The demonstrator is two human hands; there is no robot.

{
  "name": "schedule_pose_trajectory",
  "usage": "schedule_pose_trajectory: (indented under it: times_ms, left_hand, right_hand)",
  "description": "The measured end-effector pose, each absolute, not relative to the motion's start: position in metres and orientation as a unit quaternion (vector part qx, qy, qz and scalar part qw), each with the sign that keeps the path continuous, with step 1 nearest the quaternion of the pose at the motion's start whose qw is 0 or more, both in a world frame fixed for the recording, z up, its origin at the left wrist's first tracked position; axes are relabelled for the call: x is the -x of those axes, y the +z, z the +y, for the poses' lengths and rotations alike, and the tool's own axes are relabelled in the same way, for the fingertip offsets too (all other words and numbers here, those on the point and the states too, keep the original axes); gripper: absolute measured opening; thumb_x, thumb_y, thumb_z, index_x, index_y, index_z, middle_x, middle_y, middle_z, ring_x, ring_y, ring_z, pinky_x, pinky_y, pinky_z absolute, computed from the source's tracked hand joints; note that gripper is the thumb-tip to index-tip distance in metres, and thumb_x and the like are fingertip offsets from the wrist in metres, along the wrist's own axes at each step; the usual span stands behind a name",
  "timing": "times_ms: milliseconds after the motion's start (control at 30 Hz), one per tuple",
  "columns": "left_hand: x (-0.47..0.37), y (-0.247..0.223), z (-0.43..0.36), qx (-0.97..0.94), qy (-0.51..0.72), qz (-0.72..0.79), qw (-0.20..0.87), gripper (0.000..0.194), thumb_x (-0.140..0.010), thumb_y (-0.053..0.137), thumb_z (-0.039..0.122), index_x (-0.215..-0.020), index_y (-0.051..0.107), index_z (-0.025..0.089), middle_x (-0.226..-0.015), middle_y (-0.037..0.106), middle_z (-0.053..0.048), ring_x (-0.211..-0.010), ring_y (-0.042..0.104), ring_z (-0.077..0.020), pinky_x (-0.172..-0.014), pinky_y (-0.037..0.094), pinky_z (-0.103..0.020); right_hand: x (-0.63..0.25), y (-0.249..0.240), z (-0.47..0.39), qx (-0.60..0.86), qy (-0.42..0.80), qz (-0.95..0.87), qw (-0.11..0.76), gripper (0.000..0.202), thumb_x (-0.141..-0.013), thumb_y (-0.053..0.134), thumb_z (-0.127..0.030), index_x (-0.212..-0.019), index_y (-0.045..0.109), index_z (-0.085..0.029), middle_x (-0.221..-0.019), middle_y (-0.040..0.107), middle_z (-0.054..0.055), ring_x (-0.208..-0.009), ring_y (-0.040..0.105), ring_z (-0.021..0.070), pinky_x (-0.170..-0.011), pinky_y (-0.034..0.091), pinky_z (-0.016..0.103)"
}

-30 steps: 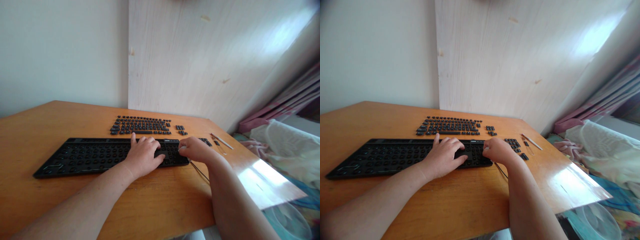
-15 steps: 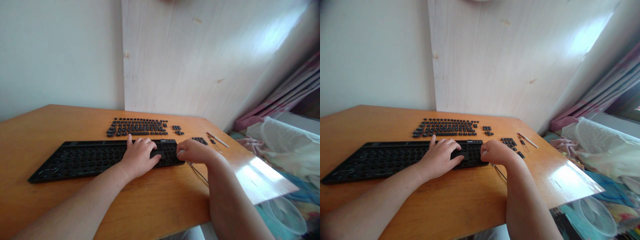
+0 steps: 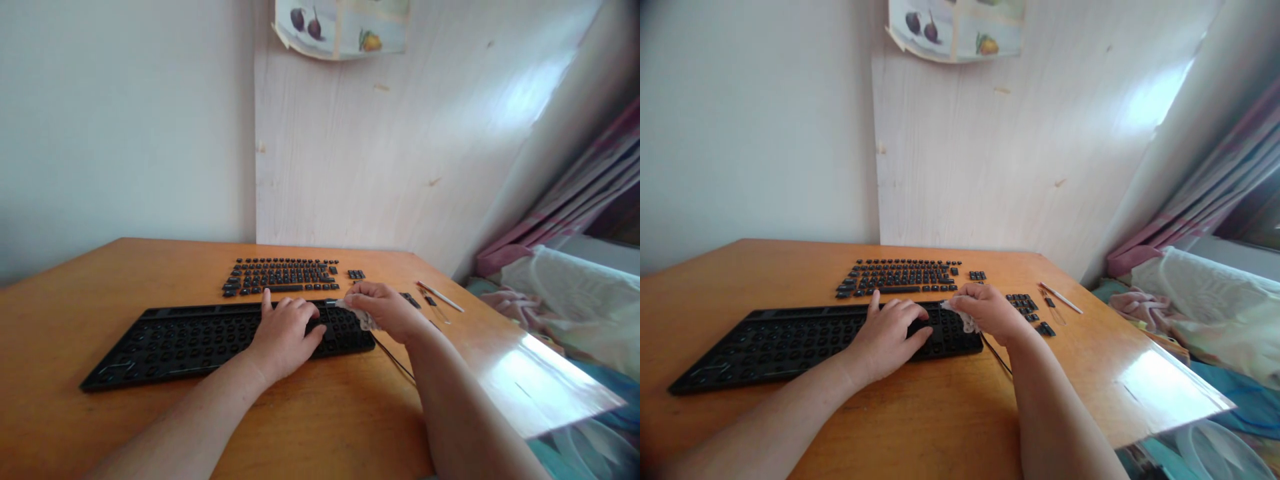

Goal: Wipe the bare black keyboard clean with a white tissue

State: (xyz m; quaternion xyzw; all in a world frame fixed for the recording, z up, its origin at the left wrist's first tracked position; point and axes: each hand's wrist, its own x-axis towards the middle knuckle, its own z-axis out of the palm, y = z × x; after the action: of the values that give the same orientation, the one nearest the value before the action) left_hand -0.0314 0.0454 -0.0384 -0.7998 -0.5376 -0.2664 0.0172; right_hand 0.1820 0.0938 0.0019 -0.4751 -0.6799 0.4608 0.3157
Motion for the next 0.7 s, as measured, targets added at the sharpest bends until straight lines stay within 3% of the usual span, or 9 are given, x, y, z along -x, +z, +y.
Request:
schedule_pose_trajectory:
  times_ms: [167,267,333,433,567,700]
  left_hand:
    - [0.025,-0.027,0.04,0.795,-0.33,-0.507,-0.049,0.024,-0.094,0.045,0.036,-0.094,0.066,0.025,-0.097,0.071,-0.002,-0.098,0.061,-0.023,-0.114,0.011,-0.062]
    - [0.017,-0.025,0.038,0.76,-0.413,-0.459,-0.202,0.032,-0.098,0.039,0.039,-0.102,0.066,0.023,-0.107,0.071,-0.005,-0.102,0.062,-0.022,-0.109,0.033,-0.049]
    - [0.01,-0.026,0.037,0.701,-0.481,-0.412,-0.329,0.037,-0.098,0.038,0.043,-0.112,0.065,0.021,-0.118,0.068,-0.007,-0.11,0.06,-0.0227,-0.104,0.041,-0.041]
    - [-0.001,-0.032,0.033,0.576,-0.567,-0.337,-0.483,0.043,-0.096,0.043,0.047,-0.121,0.063,0.018,-0.129,0.064,-0.008,-0.124,0.053,-0.0253,-0.11,0.036,-0.04]
    - [-0.014,-0.036,0.026,0.445,-0.614,-0.272,-0.592,0.044,-0.094,0.05,0.046,-0.129,0.059,0.022,-0.136,0.059,-0.007,-0.133,0.046,-0.0248,-0.116,0.028,-0.041]
    - [-0.019,-0.03,0.022,0.328,-0.633,-0.249,-0.655,0.048,-0.093,0.051,0.048,-0.132,0.056,0.022,-0.134,0.06,-0.009,-0.133,0.046,-0.0255,-0.114,0.03,-0.042]
  right_hand:
    - [-0.171,-0.004,0.092,0.395,0.563,-0.605,0.401,0.03,-0.074,0.069,-0.045,-0.079,0.056,-0.019,-0.06,0.053,-0.005,-0.047,0.043,0.0072,-0.047,0.034,0.019]
    - [-0.161,-0.01,0.09,0.361,0.567,-0.593,0.443,0.028,-0.076,0.07,-0.043,-0.08,0.057,-0.018,-0.06,0.054,-0.005,-0.047,0.042,0.0065,-0.047,0.033,0.019]
    - [-0.152,-0.014,0.088,0.354,0.551,-0.592,0.47,0.027,-0.078,0.069,-0.043,-0.08,0.058,-0.018,-0.06,0.054,-0.005,-0.048,0.043,0.0066,-0.047,0.035,0.019]
    - [-0.135,-0.021,0.084,0.35,0.527,-0.586,0.507,0.029,-0.08,0.067,-0.046,-0.079,0.057,-0.019,-0.059,0.053,-0.005,-0.049,0.044,0.0075,-0.047,0.036,0.02]
    - [-0.115,-0.03,0.075,0.36,0.468,-0.603,0.537,0.029,-0.086,0.06,-0.049,-0.083,0.058,-0.02,-0.06,0.051,-0.005,-0.051,0.047,0.0099,-0.05,0.041,0.022]
    - [-0.102,-0.035,0.064,0.364,0.313,-0.666,0.571,0.033,-0.096,0.046,-0.048,-0.097,0.065,-0.021,-0.084,0.065,0.003,-0.081,0.061,0.0167,-0.076,0.05,0.03]
